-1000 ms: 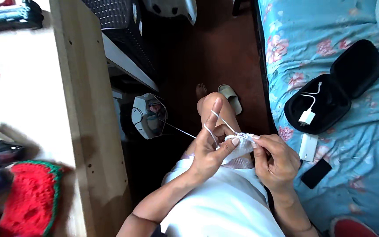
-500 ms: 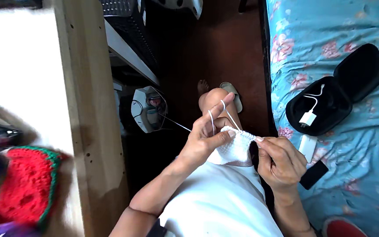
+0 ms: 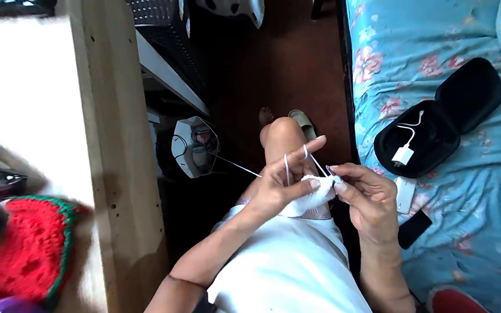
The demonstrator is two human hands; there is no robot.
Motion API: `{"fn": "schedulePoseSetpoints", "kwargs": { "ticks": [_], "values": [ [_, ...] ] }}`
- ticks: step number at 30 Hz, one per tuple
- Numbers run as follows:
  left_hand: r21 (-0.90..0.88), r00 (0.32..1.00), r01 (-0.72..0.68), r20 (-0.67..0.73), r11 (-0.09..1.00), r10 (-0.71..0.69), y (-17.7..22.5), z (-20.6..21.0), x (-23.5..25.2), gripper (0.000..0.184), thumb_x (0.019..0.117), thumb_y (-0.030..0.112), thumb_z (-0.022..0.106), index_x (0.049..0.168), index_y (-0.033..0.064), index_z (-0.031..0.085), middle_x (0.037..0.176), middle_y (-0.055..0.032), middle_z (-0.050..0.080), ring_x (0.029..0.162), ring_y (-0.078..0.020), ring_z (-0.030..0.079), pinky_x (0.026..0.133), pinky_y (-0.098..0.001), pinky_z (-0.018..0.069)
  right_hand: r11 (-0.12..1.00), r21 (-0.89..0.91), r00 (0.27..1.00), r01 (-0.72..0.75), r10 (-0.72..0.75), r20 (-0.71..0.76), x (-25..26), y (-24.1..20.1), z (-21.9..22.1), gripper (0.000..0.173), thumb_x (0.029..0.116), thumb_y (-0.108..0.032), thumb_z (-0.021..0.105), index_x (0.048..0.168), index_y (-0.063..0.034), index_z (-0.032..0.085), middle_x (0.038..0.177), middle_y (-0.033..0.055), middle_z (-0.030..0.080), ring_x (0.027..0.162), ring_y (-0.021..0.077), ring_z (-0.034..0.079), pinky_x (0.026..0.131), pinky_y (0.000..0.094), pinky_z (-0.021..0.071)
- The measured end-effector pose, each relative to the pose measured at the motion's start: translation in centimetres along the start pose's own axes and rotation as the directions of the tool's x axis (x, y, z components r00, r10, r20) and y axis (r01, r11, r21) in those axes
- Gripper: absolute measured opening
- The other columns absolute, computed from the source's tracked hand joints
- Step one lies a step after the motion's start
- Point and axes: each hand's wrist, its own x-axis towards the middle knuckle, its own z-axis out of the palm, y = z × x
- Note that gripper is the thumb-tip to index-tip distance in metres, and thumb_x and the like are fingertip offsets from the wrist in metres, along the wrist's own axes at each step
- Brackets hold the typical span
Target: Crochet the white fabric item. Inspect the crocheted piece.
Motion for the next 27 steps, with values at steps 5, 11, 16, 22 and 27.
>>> {"fn": "schedulePoseSetpoints", "kwargs": {
  "ticks": [5,11,16,22,27],
  "values": [
    [-0.146,0.986,0.1,0.149,0.984,-0.078,-0.1,-4.7,0.2,0.012,0.0912,0.032,0.074,0.085,0.021,0.075,0.085,0.0069,0.071,0.079,-0.0013,0.066,0.071,-0.0198,0.0542,0.987,0.131,0.995,-0.098,0.1,-0.012,0.1,0.4,-0.3,0.019,0.0946,-0.006,0.067,0.11,-0.0111,0.077,0.093,-0.0042,0.074,0.068,-0.0043,0.059,0.06,0.0123,0.0479],
    [0.475,0.904,0.118,0.313,0.872,-0.293,2.2,-9.8,0.0,0.02,0.0912,0.022,0.069,0.076,0.0105,0.073,0.085,0.0064,0.071,0.078,0.0005,0.065,0.07,-0.0172,0.0534,0.963,0.236,0.988,-0.132,0.148,-0.052,0.1,0.9,-0.6,0.019,0.0933,-0.006,0.067,0.109,-0.0113,0.077,0.084,-0.0039,0.071,0.061,-0.0044,0.054,0.054,0.0118,0.044],
    [0.062,0.948,-0.052,0.318,0.997,0.029,1.7,-7.2,0.5,0.024,0.0945,0.038,0.071,0.105,0.0181,0.078,0.126,-0.0032,0.07,0.119,-0.0172,0.064,0.1,-0.0342,0.0533,0.965,0.218,0.988,-0.143,0.153,-0.027,0.1,1.2,-0.4,0.021,0.0946,-0.005,0.066,0.111,-0.0114,0.077,0.087,-0.0028,0.072,0.063,-0.0044,0.055,0.055,0.0116,0.0442],
    [0.035,0.996,0.049,0.073,0.998,-0.052,0.4,-2.4,1.6,0.088,0.0844,-0.011,0.065,0.16,0.0147,0.03,0.104,-0.0059,0.071,0.083,-0.0115,0.069,0.077,-0.0256,0.0591,0.987,0.127,0.99,-0.1,0.112,-0.085,-0.3,1.8,0.3,0.026,0.0957,0.0,0.062,0.117,-0.0071,0.076,0.098,-0.0007,0.075,0.069,-0.0035,0.058,0.06,0.0129,0.048],
    [0.102,0.996,0.079,-0.037,0.992,-0.076,0.5,-1.5,1.7,0.081,0.0854,-0.014,0.062,0.158,0.0102,0.035,0.09,-0.0044,0.074,0.072,-0.0072,0.068,0.071,-0.0207,0.058,0.997,-0.077,0.997,-0.017,0.011,-0.079,-0.8,2.6,0.3,0.029,0.0993,-0.002,0.059,0.124,-0.0067,0.074,0.1,-0.0022,0.071,0.077,-0.0027,0.059,0.068,0.0133,0.0506]
  ]
}}
